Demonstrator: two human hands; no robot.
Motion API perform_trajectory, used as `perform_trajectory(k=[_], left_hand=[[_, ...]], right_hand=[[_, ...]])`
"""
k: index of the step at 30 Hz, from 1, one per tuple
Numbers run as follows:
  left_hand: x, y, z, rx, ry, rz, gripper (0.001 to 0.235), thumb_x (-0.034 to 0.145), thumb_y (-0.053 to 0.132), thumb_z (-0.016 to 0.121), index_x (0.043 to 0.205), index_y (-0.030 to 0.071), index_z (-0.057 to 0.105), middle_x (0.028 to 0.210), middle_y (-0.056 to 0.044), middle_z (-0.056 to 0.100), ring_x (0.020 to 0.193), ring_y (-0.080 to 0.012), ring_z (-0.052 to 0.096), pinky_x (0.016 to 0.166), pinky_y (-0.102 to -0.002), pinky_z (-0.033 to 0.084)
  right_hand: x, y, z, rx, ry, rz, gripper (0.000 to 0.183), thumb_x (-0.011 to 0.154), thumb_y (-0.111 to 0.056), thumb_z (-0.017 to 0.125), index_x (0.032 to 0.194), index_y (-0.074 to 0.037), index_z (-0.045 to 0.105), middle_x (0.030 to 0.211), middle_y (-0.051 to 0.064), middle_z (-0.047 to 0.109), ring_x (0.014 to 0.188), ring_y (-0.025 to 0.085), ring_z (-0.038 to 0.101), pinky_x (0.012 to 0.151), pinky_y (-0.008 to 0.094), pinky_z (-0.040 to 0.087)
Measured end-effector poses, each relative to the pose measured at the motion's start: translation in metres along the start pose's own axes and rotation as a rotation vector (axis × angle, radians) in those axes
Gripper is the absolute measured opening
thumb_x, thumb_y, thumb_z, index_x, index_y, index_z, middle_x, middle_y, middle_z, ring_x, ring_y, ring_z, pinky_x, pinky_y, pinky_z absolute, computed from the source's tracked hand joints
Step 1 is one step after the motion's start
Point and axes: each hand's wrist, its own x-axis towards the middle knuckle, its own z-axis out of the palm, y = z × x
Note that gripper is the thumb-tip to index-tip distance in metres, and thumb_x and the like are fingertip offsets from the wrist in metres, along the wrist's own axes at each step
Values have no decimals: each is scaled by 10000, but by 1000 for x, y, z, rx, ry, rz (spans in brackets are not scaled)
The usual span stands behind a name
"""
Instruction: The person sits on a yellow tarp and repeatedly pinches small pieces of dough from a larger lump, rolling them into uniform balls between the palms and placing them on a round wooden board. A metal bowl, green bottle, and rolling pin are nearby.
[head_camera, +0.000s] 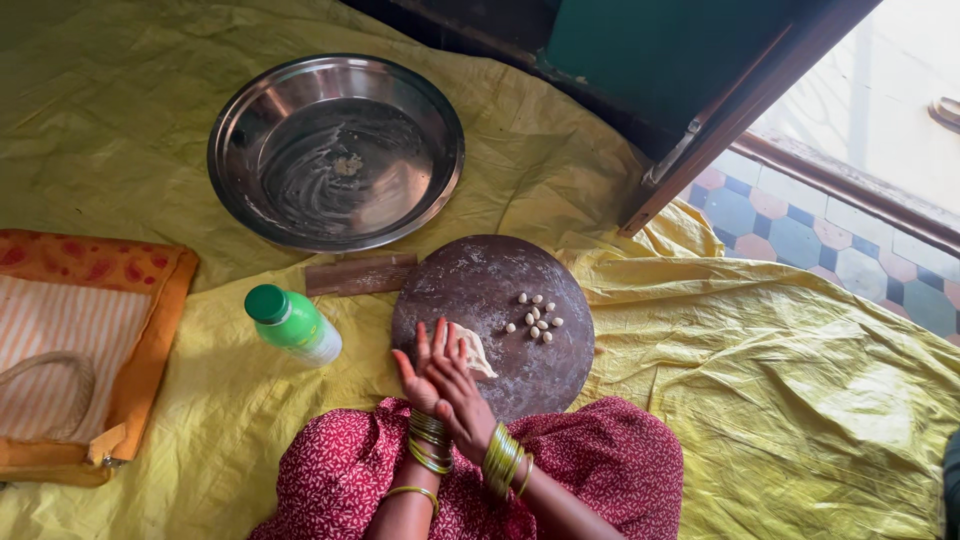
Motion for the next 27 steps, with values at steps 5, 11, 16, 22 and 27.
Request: perform_trajectory(k=[5,11,16,22,27], left_hand=[[-1,0,-14,-81,280,7,872,904,759,362,1599,256,210,1606,-201,381,1468,-383,378,1208,-538,291],[-9,-29,-17,130,201,-242,808,947,680,443,1541,140,349,1421,-214,537,1222,-335,577,1064,-491,436],[-13,-40,-21,372,112,-437,608,988,516,504,1449,124,454,1253,-130,666,1087,-240,656,936,-386,525],[-2,-50,-41,684,220,-345,358,997,263,573,1295,72,631,1106,-79,723,970,-182,690,855,-339,540],[5,-61,-77,904,334,-264,229,986,143,591,1142,33,718,958,-45,744,813,-139,690,749,-284,546]], right_hand=[[-12,-7,-30,157,-67,-81,421,955,-119,566,1364,-75,653,1465,176,603,1404,360,539,1148,432,459],[1,64,-70,-29,17,124,127,895,-115,744,1006,-135,802,966,31,813,820,130,794,716,264,652],[-16,137,-73,462,272,543,238,871,-80,782,1103,-30,770,931,94,803,806,145,743,712,291,619],[-28,172,-52,948,303,611,388,891,-73,739,1269,1,693,1093,108,783,988,162,741,914,299,599],[-24,165,-40,940,233,572,422,872,-19,756,1288,4,686,1103,148,770,1006,185,732,920,317,590]])
